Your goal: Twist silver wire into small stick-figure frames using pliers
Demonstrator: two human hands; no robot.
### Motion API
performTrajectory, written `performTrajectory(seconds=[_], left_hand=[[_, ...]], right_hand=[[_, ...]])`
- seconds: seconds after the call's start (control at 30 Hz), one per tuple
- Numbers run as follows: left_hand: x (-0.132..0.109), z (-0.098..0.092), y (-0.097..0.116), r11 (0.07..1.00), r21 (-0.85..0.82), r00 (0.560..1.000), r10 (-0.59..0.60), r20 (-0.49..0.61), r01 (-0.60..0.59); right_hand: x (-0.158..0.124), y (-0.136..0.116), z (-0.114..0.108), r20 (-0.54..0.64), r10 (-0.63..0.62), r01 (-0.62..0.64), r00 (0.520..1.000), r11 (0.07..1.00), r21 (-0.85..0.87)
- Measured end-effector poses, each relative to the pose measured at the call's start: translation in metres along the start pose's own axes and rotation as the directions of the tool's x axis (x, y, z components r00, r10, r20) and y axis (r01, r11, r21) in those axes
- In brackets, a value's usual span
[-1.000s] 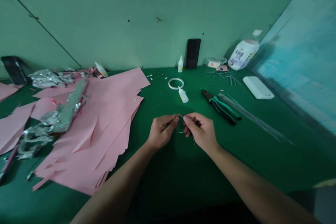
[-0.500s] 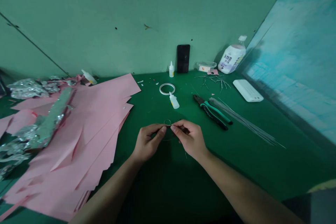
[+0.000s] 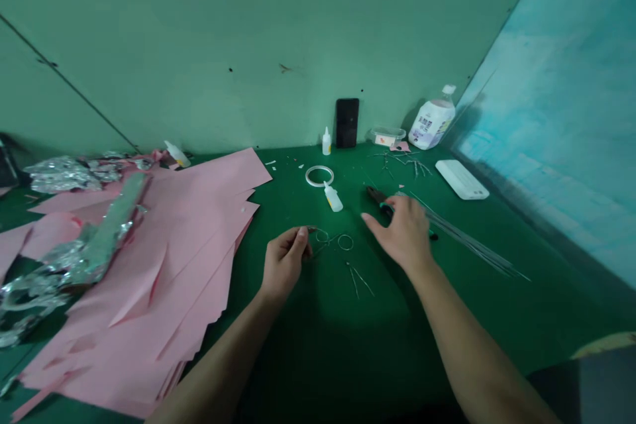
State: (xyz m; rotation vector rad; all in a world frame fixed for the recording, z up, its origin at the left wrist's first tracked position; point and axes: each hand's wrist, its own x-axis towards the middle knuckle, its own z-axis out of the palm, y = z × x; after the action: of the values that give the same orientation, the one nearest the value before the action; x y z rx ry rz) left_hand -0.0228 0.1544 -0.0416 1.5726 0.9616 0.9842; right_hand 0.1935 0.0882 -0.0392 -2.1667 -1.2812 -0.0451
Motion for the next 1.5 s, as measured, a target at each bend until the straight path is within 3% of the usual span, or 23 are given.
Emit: performTrajectory(seconds=[0.07, 0.17, 0.3, 0.43, 0.53, 0.57, 0.6, 0.67, 0.73, 0.8, 0.9, 0.97, 1.07, 1.13, 1.23, 1.5], left_hand=[[0.004, -0.001, -0.003, 0.995, -0.071, 0.994, -0.072, -0.085, 0.066], [0.009, -0.004, -0.007, 0.952, -0.262, 0.981, -0.184, -0.067, 0.161], [0.011, -0.007, -0.006, 0.883, -0.429, 0.975, -0.219, -0.023, 0.189], [0.012, -0.012, -0.005, 0.872, -0.458, 0.977, -0.209, -0.032, 0.172], [0.012, -0.014, -0.006, 0.898, -0.419, 0.978, -0.185, -0.093, 0.130], [0.012, -0.014, -0.006, 0.908, -0.402, 0.977, -0.178, -0.120, 0.116], [0.012, -0.014, -0.006, 0.923, -0.374, 0.976, -0.161, -0.149, 0.095], [0.011, -0.014, -0.005, 0.964, -0.264, 0.976, -0.080, -0.201, 0.025], [0.010, -0.014, -0.004, 0.993, -0.065, 0.970, 0.078, -0.229, -0.095], [0.009, -0.016, -0.003, 0.960, 0.160, 0.938, 0.262, -0.229, -0.229], [0.011, -0.021, -0.005, 0.836, 0.407, 0.854, 0.477, -0.208, -0.368], [0.013, -0.024, -0.007, 0.756, 0.490, 0.797, 0.576, -0.182, -0.434], [0.016, -0.026, -0.010, 0.673, 0.523, 0.727, 0.673, -0.138, -0.523], [0.017, -0.025, -0.013, 0.651, 0.516, 0.706, 0.698, -0.119, -0.557], [0.017, -0.024, -0.017, 0.643, 0.494, 0.692, 0.714, -0.108, -0.586], [0.015, -0.023, -0.020, 0.638, 0.492, 0.686, 0.720, -0.107, -0.593]], right_hand=[[0.010, 0.020, 0.000, 0.005, 0.242, -0.233, 0.970, 0.938, -0.255], [0.016, 0.036, 0.008, 0.062, 0.316, -0.271, 0.947, 0.887, -0.374], [0.013, 0.036, 0.013, 0.076, 0.280, -0.242, 0.957, 0.915, -0.323], [0.018, 0.040, -0.002, 0.193, 0.253, -0.205, 0.948, 0.950, -0.238], [0.022, 0.043, -0.016, 0.248, 0.286, -0.296, 0.926, 0.955, 0.003], [0.021, 0.041, -0.020, 0.257, 0.331, -0.389, 0.908, 0.893, 0.226], [0.019, 0.036, -0.022, 0.302, 0.347, -0.454, 0.888, 0.768, 0.453], [0.010, 0.023, -0.022, 0.441, 0.219, -0.491, 0.870, 0.443, 0.750], [-0.002, 0.006, -0.019, 0.562, -0.006, -0.543, 0.827, 0.244, 0.803], [-0.014, -0.009, -0.015, 0.655, -0.203, -0.626, 0.727, 0.196, 0.755], [-0.026, -0.021, -0.011, 0.703, -0.417, -0.700, 0.576, 0.193, 0.688], [-0.030, -0.023, -0.012, 0.713, -0.491, -0.728, 0.500, 0.208, 0.653], [-0.032, -0.022, -0.014, 0.778, -0.485, -0.737, 0.399, 0.335, 0.587], [-0.034, -0.020, -0.015, 0.842, -0.409, -0.727, 0.352, 0.447, 0.521], [-0.038, -0.019, -0.014, 0.878, -0.320, -0.705, 0.356, 0.525, 0.477], [-0.042, -0.023, -0.012, 0.869, -0.328, -0.674, 0.369, 0.550, 0.494]])
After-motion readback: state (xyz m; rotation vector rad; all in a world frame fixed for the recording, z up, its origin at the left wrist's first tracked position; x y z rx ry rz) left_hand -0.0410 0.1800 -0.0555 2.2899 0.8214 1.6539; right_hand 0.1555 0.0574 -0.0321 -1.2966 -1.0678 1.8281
